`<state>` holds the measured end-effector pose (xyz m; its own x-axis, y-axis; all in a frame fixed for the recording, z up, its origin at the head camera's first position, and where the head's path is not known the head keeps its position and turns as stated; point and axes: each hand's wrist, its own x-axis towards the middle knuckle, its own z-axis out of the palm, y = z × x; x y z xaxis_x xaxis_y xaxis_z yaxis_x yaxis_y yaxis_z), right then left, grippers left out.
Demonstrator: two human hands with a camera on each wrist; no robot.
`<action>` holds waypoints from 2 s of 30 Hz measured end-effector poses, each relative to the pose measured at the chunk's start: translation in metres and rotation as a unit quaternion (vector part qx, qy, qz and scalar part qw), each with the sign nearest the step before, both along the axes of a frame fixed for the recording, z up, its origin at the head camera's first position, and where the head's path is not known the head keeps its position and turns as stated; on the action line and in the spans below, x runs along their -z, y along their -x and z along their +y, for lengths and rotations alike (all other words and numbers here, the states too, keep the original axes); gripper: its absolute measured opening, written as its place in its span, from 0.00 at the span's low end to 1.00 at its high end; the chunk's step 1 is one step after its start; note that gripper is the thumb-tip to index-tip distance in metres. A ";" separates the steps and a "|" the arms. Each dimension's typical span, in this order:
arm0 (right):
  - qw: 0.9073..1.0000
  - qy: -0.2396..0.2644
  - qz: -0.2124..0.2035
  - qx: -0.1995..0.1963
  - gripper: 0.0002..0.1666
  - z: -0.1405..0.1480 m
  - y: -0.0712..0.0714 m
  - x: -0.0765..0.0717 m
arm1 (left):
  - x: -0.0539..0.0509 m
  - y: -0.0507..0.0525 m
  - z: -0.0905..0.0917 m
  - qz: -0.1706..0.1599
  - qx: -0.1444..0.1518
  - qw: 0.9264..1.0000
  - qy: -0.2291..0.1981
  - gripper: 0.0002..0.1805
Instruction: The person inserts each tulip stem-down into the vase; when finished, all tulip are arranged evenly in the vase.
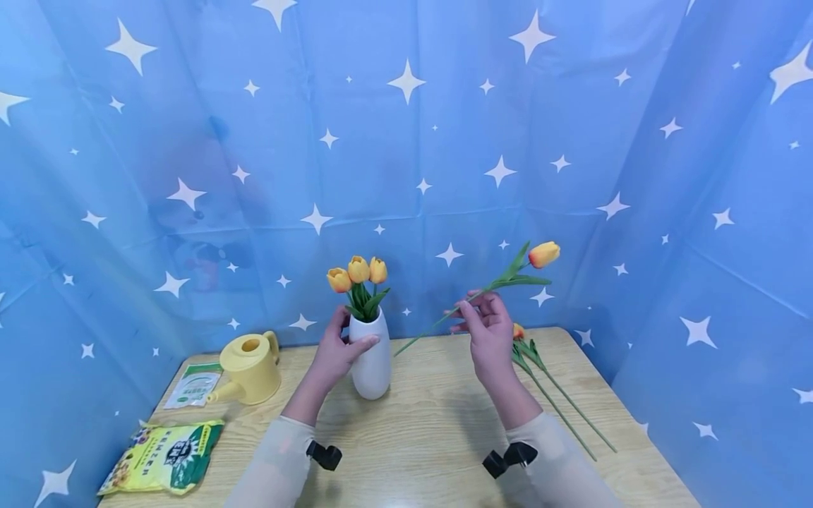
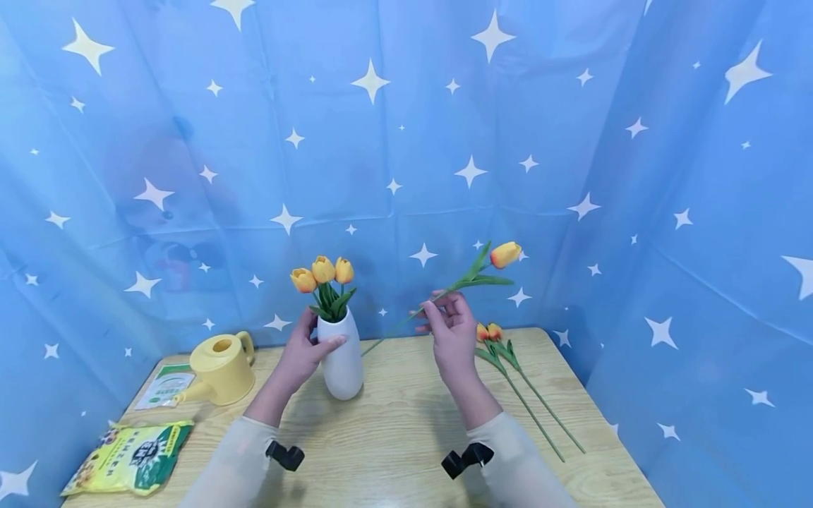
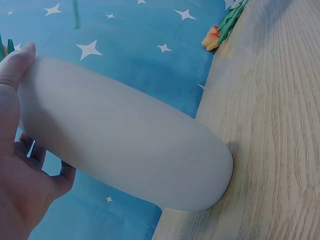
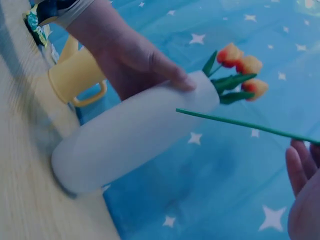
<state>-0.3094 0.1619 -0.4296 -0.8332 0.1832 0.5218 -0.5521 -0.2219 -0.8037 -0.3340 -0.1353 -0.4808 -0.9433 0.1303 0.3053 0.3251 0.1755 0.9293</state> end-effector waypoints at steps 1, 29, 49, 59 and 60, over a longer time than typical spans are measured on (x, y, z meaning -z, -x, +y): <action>1.000 0.003 0.004 0.001 0.15 -0.002 0.001 -0.003 | 0.000 0.000 0.000 -0.001 0.000 1.000 0.000 0.37; 0.994 0.021 0.099 0.036 0.09 -0.039 0.018 -0.048 | -0.003 -0.001 0.000 -0.012 -0.004 1.000 0.007 0.38; 0.989 -0.121 0.086 0.023 0.12 -0.066 0.030 -0.038 | -0.002 -0.001 0.000 -0.012 -0.005 1.000 0.002 0.37; 0.987 -0.137 0.083 0.004 0.10 -0.071 0.031 -0.049 | -0.001 -0.001 0.000 -0.006 -0.003 1.000 -0.004 0.36; 0.986 -0.142 0.083 0.004 0.10 -0.071 0.030 -0.050 | -0.001 -0.001 0.000 -0.006 -0.003 1.000 -0.003 0.37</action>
<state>-0.3399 0.0905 -0.3798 -0.7316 0.0160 0.6815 -0.6816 0.0044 -0.7317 -0.3333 -0.1352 -0.4799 -0.9474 0.1235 0.2952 0.3133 0.1710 0.9341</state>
